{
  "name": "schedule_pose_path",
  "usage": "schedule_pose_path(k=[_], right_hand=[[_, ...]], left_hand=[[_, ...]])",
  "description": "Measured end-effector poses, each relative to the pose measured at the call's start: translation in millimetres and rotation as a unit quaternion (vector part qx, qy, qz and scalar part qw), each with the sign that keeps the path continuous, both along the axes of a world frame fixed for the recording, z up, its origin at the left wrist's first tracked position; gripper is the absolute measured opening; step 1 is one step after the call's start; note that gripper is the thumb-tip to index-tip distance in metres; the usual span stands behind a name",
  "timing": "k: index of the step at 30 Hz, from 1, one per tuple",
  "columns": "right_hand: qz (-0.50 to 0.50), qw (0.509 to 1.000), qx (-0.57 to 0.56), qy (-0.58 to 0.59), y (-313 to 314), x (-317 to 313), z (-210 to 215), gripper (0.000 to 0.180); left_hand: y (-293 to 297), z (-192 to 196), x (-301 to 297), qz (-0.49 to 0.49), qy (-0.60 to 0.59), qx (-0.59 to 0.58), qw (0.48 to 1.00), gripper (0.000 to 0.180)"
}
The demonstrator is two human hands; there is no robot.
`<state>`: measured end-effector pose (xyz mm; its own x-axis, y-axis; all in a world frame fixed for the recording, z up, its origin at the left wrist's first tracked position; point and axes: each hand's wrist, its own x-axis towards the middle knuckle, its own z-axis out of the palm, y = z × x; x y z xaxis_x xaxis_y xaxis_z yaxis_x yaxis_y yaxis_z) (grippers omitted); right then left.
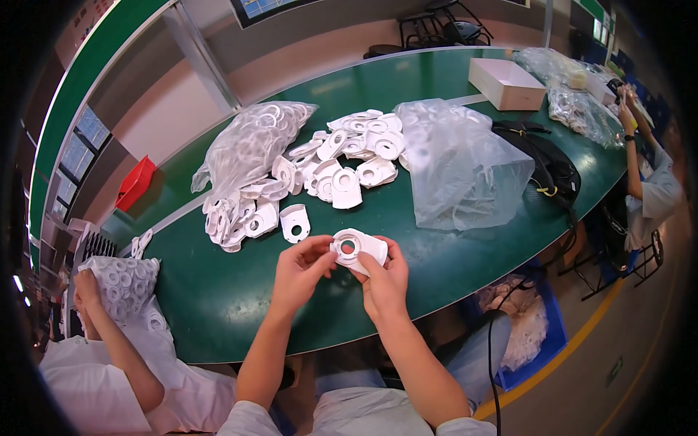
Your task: Assemble small white electronic housings by inserting components and rings on a production line.
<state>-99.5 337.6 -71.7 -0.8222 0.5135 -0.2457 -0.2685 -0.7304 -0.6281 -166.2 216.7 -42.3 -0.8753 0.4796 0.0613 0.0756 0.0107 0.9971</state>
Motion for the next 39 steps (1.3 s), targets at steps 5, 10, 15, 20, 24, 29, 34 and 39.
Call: schedule_pose_path(k=[5, 10, 15, 20, 24, 29, 34, 39], right_hand=[[0.010, 1.000, 0.004, 0.016, -0.9, 2.1, -1.9, 0.034], [-0.006, 0.999, 0.024, 0.035, -4.3, 2.7, -5.5, 0.033], [0.017, 0.998, 0.049, 0.030, -1.7, 3.5, -7.5, 0.034], [0.091, 0.991, 0.092, 0.012, 13.2, 1.7, 5.7, 0.026], [0.053, 0.979, 0.195, 0.002, 17.3, -6.6, -5.5, 0.013], [0.069, 0.973, 0.220, 0.022, 19.9, -3.3, -2.6, 0.010], [0.085, 0.972, 0.219, 0.031, 23.1, -4.5, -6.3, 0.009], [0.111, 0.971, 0.210, 0.033, 22.4, -4.2, -5.2, 0.009]], left_hand=[[-0.4, -0.7, -2.4, -0.053, -0.072, 0.027, 0.996, 0.024], [1.8, -3.4, -2.1, -0.043, -0.102, 0.062, 0.992, 0.024], [1.2, -9.8, -3.3, -0.033, -0.077, 0.048, 0.995, 0.023], [-1.0, -6.8, -0.8, -0.040, -0.025, -0.025, 0.999, 0.022], [-1.3, 2.1, 0.7, -0.033, 0.087, -0.113, 0.989, 0.024], [1.7, 6.3, 1.2, -0.020, 0.267, -0.077, 0.960, 0.028], [-0.2, 9.9, 1.9, -0.023, 0.250, -0.091, 0.964, 0.026], [-7.1, 6.7, -3.1, -0.042, 0.243, -0.099, 0.964, 0.025]])
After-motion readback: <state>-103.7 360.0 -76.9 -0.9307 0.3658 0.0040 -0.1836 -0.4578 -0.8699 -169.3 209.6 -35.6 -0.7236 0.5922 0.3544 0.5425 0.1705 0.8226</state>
